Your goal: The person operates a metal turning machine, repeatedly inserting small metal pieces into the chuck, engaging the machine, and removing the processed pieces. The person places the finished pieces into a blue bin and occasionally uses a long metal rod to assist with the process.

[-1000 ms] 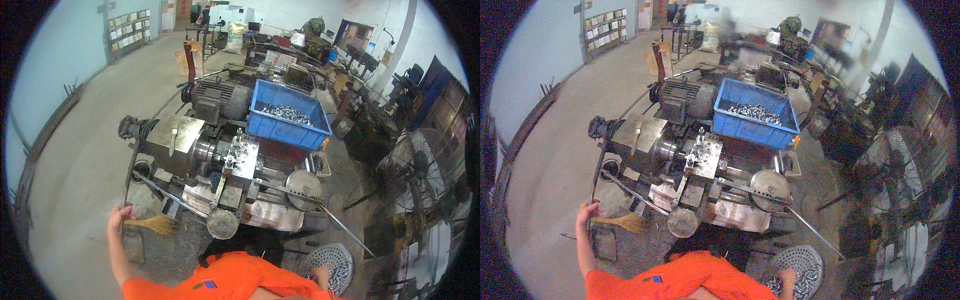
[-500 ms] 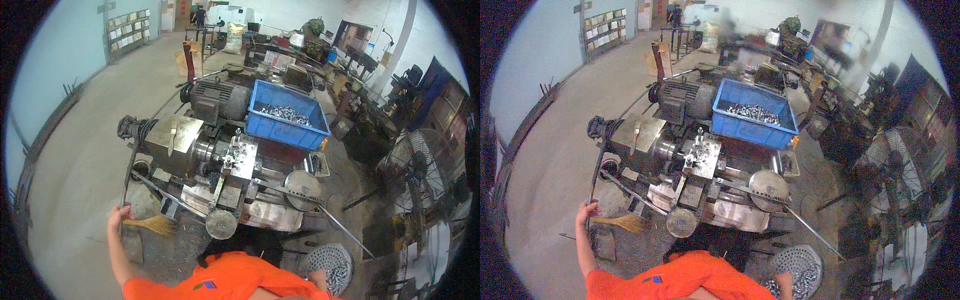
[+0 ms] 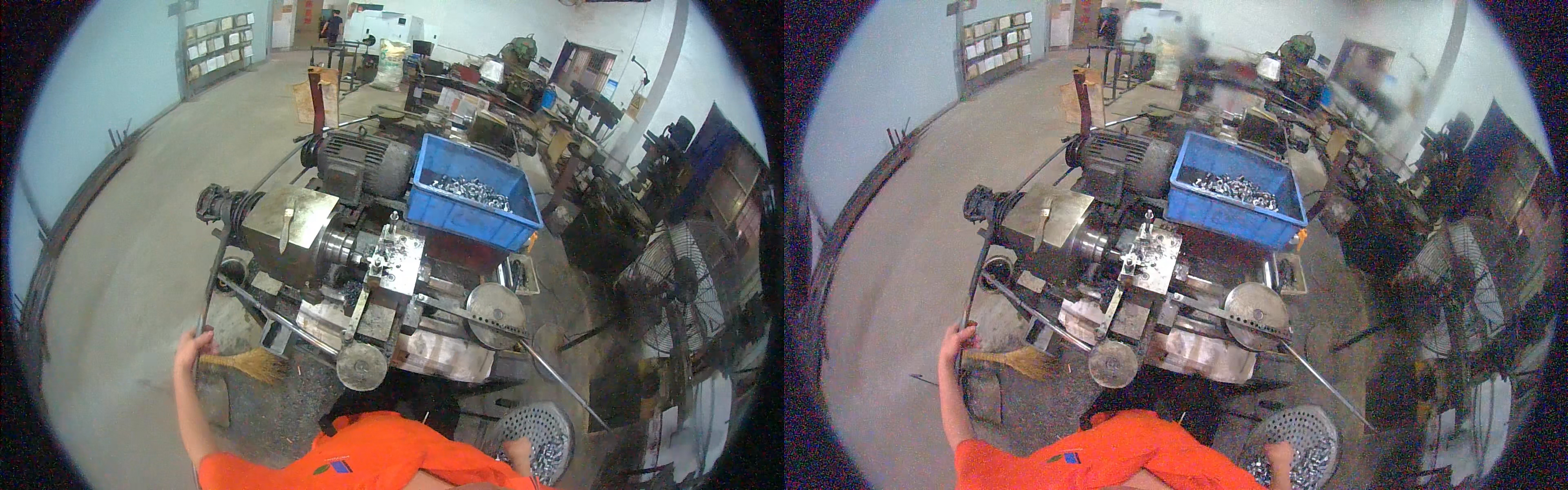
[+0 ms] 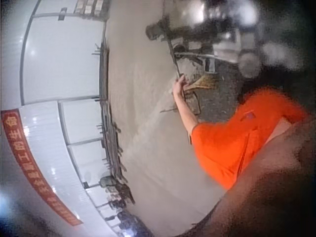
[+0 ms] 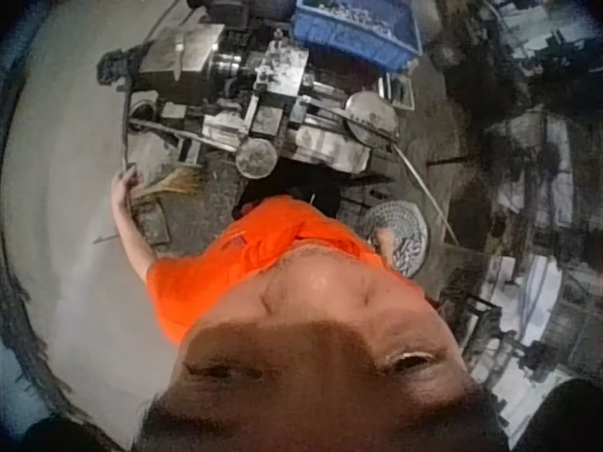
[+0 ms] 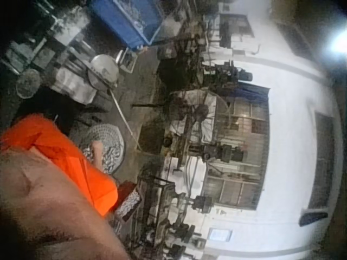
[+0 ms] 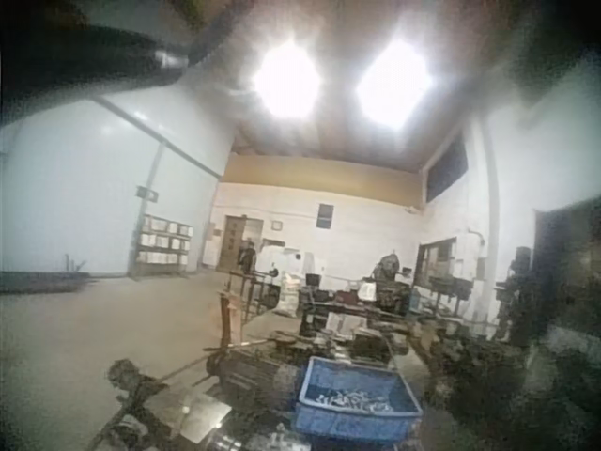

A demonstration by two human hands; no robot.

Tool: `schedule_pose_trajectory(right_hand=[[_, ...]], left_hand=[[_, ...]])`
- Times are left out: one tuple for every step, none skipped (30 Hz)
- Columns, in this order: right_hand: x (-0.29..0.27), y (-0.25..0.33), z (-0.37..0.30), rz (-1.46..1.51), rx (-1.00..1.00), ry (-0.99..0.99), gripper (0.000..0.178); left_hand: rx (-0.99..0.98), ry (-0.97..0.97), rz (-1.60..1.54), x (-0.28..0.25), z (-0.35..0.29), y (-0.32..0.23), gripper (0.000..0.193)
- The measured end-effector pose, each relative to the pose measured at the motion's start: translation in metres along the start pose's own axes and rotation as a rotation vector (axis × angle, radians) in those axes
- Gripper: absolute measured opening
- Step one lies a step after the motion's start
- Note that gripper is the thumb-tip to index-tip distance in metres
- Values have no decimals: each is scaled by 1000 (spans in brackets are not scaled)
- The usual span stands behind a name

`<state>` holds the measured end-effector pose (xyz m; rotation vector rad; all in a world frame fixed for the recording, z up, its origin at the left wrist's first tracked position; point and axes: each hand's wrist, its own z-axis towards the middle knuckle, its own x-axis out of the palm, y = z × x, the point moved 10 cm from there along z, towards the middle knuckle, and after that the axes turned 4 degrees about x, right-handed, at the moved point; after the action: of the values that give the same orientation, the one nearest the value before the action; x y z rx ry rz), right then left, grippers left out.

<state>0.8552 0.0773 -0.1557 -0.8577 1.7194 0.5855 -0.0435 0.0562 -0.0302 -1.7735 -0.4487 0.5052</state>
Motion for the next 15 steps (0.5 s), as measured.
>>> schedule_pose_trajectory(right_hand=[[17, -11, 12, -10, -23, -41, 29], [58, -31, 36, -90, -164, -4, 34], [92, -47, 59, -177, -321, 20, 39], [114, -65, 79, -268, -473, 26, 45], [107, -50, 75, -251, -459, -92, 33], [92, -43, 68, -240, -430, -207, 23], [72, -43, 64, -239, -393, -326, 18], [52, -28, 57, -136, -455, -334, 17], [25, -12, 51, -34, -512, -344, 17], [-9, 7, 42, 66, -570, -351, 16], [-54, 30, 30, 473, -454, -186, 15], [-96, 57, 6, 863, -316, -16, 14], [-142, 81, -21, 1175, -436, -20, 15], [-167, 106, -32, 1284, -533, 114, 19], [-189, 124, -40, 1232, -575, 96, 20]], left_hand=[[0, 16, 9, 1, 3, -1, 31], [-3, 45, 13, 7, 9, 0, 31], [-20, 57, 3, 7, 11, 7, 31], [-42, 68, -22, 7, 14, 23, 31], [-35, 59, -7, 3, 11, 16, 31], [-37, 57, 6, 2, 9, 12, 31], [-44, 63, 14, 4, 10, 11, 30], [-47, 65, 26, 5, 10, 7, 30], [-45, 66, 35, 7, 10, 4, 30], [-46, 63, 44, 7, 9, 2, 30], [-47, 48, 51, 2, 3, 2, 30], [-45, 39, 46, -4, 2, 7, 31], [-39, 42, 41, -6, 7, 14, 31], [-33, 46, 38, -6, 11, 18, 32], [-21, 32, 43, -8, 14, 21, 33]])
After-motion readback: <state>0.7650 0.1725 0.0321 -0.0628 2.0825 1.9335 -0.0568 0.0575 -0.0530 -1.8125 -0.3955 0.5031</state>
